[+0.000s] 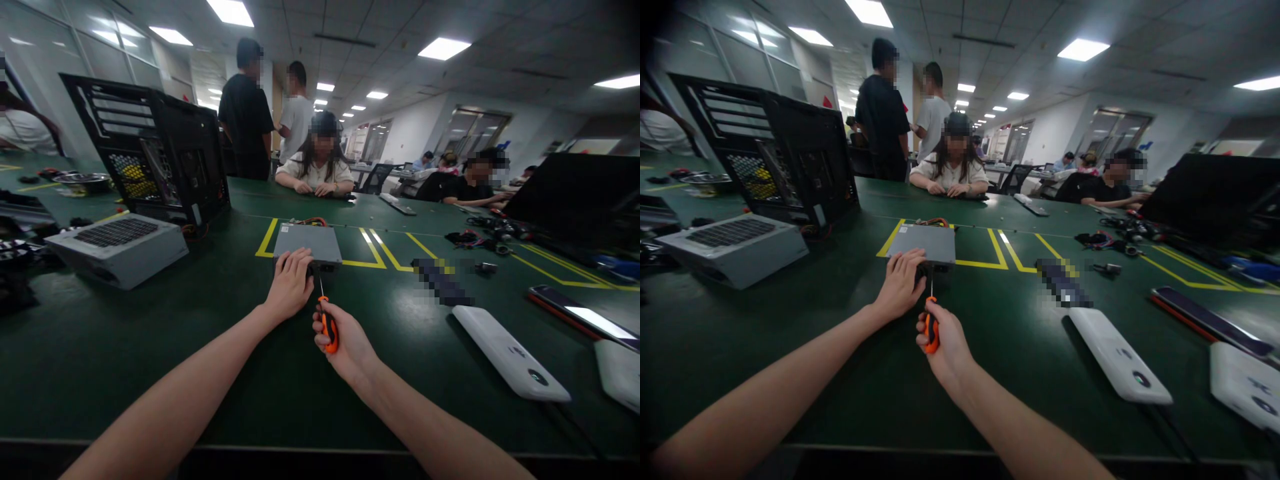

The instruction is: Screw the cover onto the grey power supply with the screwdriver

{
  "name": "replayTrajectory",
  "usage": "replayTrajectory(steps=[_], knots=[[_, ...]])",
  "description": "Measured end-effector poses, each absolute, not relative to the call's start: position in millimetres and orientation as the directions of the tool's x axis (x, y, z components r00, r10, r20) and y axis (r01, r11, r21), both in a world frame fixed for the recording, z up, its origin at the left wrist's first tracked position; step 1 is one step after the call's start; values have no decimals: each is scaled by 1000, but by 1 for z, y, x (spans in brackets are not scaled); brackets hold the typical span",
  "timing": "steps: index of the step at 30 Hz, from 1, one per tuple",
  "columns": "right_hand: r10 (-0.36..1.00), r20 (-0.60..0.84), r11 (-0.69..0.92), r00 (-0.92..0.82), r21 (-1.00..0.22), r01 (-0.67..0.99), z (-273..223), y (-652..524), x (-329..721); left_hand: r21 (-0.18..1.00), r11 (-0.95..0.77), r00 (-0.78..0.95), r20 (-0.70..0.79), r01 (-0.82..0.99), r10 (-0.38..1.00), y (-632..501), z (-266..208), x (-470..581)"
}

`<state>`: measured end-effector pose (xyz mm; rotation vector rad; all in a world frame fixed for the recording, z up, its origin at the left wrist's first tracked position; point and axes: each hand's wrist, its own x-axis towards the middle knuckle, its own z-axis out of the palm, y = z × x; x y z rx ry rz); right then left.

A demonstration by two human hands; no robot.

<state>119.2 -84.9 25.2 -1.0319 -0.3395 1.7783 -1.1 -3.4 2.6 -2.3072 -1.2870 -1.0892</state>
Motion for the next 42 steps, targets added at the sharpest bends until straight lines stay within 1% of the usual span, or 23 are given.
replayTrajectory(steps=[3,9,18,26,34,42], knots=[[871,-475,-441,-125,-645,-624,24,-85,119,108,-564,321,729,819,605,-3,2,-1],[849,-499,-491,-171,-629,-603,27,-86,118,117,-561,314,727,820,611,-2,1,-2],[880,-463,-413,-106,-636,-652,29,-87,119,123,-565,314,726,816,612,-4,3,-1],[860,-474,-474,-189,-605,-640,32,-86,119,123,-565,314,727,816,611,-4,3,-1],[870,-475,-444,-137,-631,-636,31,-85,119,122,-561,312,726,818,613,-3,2,-1],[848,-497,-496,-186,-616,-612,29,-84,119,127,-566,312,727,815,612,-3,2,-2]])
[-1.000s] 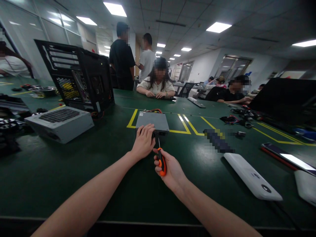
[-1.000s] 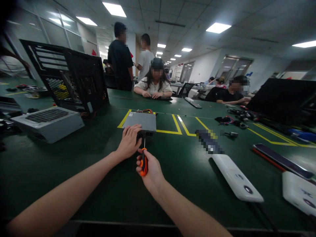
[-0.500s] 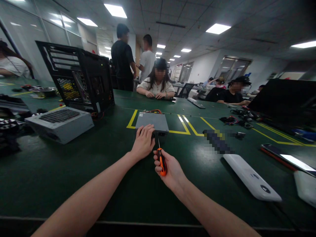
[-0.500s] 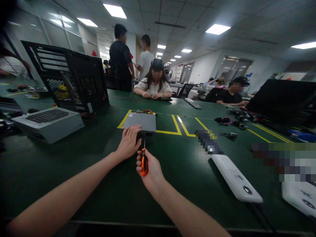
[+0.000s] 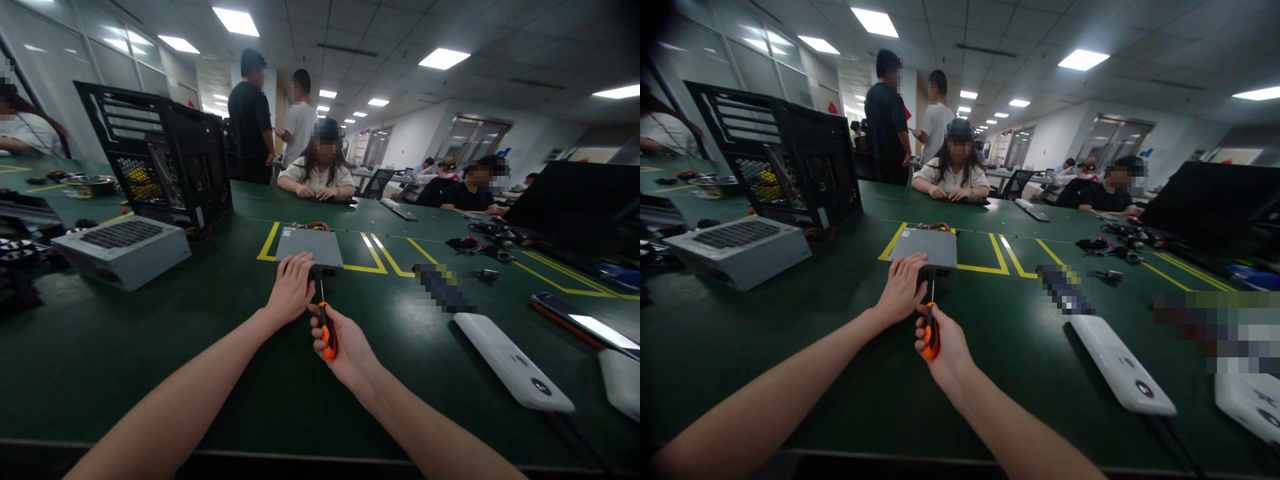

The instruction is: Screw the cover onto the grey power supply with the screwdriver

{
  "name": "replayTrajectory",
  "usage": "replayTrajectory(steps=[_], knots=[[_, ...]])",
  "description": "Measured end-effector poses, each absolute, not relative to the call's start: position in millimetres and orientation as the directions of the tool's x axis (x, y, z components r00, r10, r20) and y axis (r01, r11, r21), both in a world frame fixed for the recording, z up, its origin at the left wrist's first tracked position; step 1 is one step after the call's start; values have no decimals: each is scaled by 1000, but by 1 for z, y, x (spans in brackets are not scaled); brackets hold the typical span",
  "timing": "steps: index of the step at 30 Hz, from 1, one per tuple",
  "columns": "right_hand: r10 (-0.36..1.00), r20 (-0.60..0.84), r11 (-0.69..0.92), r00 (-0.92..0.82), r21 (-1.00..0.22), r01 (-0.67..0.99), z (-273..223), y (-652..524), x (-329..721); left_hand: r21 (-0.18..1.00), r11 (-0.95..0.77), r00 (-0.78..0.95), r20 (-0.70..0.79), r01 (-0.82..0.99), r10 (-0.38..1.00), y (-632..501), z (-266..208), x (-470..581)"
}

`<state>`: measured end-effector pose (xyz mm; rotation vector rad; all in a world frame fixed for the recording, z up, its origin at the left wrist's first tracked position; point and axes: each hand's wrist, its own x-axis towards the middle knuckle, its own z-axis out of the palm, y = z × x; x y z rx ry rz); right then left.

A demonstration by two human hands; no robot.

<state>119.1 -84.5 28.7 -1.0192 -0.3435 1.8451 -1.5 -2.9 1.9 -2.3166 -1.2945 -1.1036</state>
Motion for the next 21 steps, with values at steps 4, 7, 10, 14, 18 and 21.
replayTrajectory(steps=[4,7,10,14,18,21], knots=[[858,-489,-470,-157,-624,-624,29,-84,119,129,-565,308,730,815,610,-3,2,-2],[865,-483,-451,-134,-632,-631,29,-84,119,127,-566,311,728,815,611,-4,2,-1],[865,-479,-457,-148,-631,-627,29,-85,119,126,-562,308,729,817,611,-3,2,-2],[852,-484,-497,-202,-623,-604,30,-85,118,117,-566,317,728,816,608,-2,1,-2],[857,-475,-486,-197,-621,-616,32,-85,118,129,-561,308,725,818,616,-3,2,-1],[868,-465,-461,-175,-624,-631,32,-85,118,129,-562,309,726,817,615,-3,2,-1]])
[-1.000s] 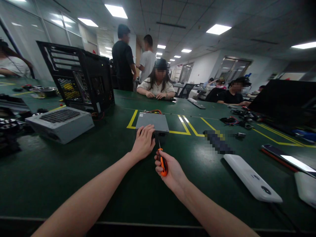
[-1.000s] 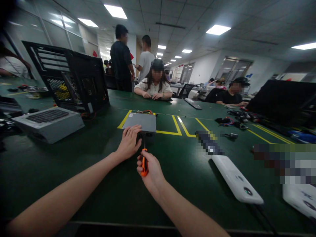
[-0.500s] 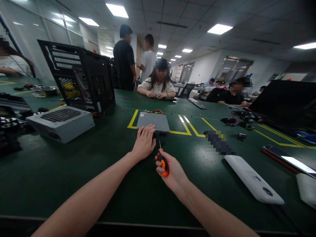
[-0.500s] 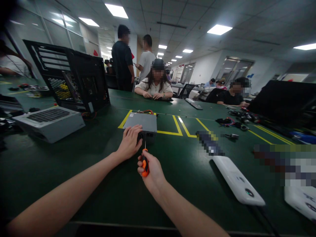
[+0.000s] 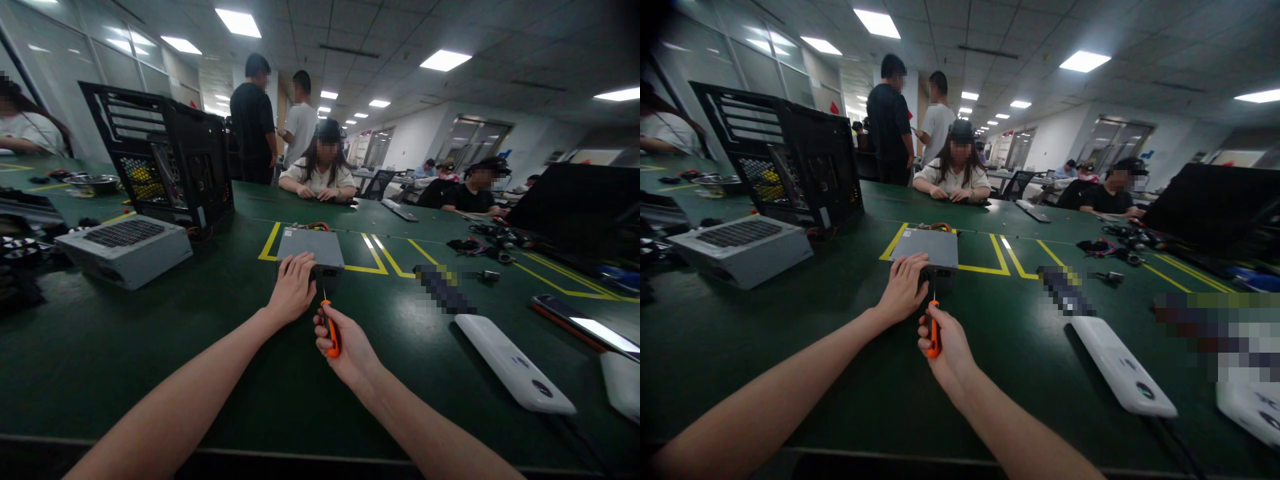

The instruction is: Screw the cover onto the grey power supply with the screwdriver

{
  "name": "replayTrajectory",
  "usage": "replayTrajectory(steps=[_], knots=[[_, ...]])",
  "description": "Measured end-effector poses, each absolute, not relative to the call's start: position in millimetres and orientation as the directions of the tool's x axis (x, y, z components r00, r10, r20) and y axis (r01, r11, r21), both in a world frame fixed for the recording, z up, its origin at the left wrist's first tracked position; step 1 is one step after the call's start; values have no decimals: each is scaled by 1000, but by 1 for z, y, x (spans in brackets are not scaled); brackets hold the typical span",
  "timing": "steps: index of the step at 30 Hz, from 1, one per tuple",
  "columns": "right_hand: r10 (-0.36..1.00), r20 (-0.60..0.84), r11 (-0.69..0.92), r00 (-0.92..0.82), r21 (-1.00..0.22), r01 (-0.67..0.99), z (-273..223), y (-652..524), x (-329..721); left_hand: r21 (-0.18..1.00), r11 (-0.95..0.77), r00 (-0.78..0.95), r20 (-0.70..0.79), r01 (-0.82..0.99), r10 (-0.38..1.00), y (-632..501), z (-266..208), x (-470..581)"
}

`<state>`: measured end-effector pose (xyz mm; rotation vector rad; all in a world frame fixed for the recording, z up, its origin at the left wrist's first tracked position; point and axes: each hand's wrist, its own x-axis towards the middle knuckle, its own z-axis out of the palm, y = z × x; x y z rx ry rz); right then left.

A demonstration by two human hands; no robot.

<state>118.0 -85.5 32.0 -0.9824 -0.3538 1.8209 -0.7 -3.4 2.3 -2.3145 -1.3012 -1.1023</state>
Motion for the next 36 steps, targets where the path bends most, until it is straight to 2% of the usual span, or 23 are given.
replayTrajectory(steps=[7,15,22,29,36], knots=[[851,-485,-495,-200,-615,-613,31,-87,117,116,-560,319,721,820,616,-2,2,-2],[880,-449,-430,-153,-619,-657,31,-85,120,127,-565,309,730,815,610,-4,2,-1],[854,-475,-493,-211,-610,-620,30,-84,120,119,-567,317,729,815,607,-3,2,-2],[873,-463,-445,-154,-626,-640,30,-84,120,114,-562,313,733,819,604,-4,2,-1],[850,-495,-493,-180,-627,-602,28,-84,119,111,-566,316,734,817,601,-2,2,-2]])
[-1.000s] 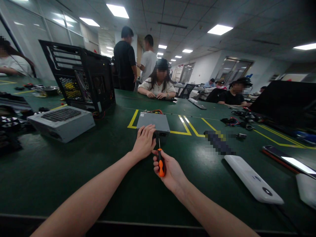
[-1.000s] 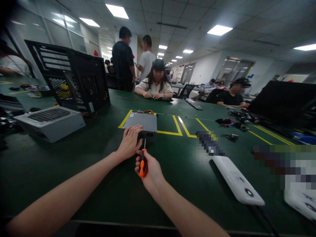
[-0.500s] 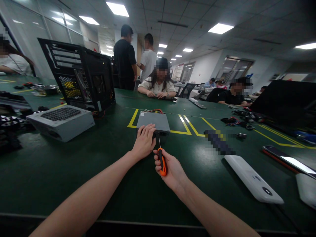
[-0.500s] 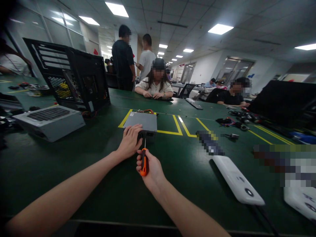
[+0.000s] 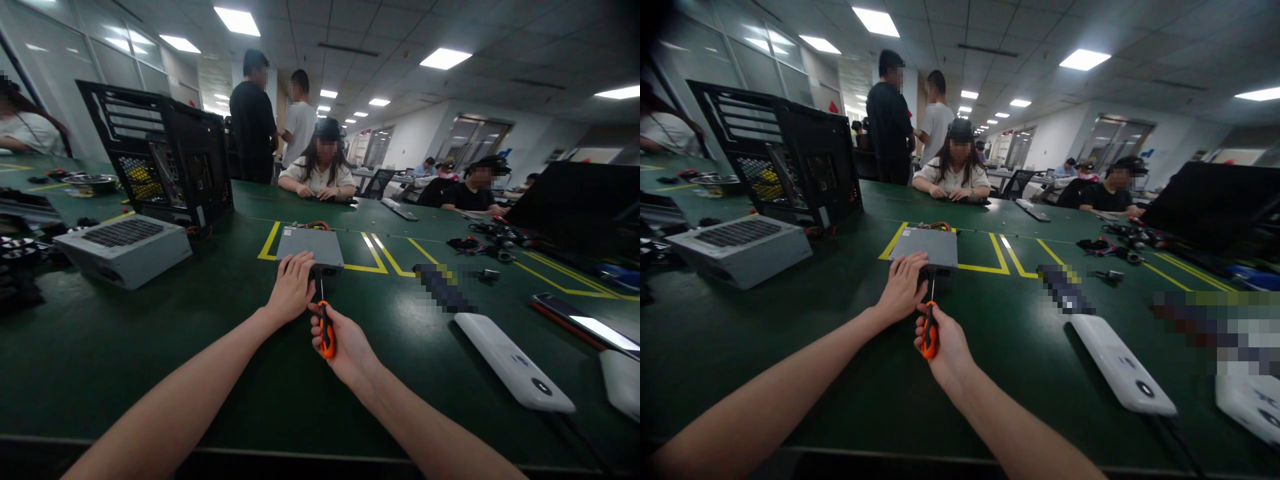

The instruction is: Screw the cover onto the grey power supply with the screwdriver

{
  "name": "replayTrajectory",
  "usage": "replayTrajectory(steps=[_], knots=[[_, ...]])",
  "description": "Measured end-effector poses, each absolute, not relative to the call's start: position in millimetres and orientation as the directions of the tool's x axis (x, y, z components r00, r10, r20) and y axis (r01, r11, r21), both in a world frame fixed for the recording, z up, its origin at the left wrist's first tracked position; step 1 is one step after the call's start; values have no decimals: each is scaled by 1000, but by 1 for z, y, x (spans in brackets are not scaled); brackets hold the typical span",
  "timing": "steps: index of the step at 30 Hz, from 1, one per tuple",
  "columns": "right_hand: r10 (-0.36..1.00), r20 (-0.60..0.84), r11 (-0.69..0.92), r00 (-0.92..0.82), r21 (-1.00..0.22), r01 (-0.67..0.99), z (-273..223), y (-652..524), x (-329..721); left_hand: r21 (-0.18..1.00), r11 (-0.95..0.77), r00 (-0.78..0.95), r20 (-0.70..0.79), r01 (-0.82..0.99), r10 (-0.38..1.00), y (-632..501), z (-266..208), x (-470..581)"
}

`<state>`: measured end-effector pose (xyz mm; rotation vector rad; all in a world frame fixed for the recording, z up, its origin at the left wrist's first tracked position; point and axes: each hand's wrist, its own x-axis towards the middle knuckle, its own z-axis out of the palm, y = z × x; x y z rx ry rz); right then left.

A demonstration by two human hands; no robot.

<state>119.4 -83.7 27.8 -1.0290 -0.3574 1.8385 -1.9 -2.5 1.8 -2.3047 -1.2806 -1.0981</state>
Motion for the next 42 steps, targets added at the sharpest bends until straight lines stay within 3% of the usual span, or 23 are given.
replayTrajectory(steps=[7,26,33,42], knots=[[877,-465,-430,-117,-655,-622,26,-83,119,118,-567,313,734,815,602,-3,2,-2],[858,-484,-473,-173,-613,-633,32,-85,121,110,-563,319,728,819,606,-2,1,-2],[875,-472,-426,-107,-645,-634,30,-85,120,122,-564,314,726,817,612,-3,1,-1],[863,-481,-469,-154,-651,-597,27,-85,120,126,-566,313,726,815,613,-4,2,-2]])
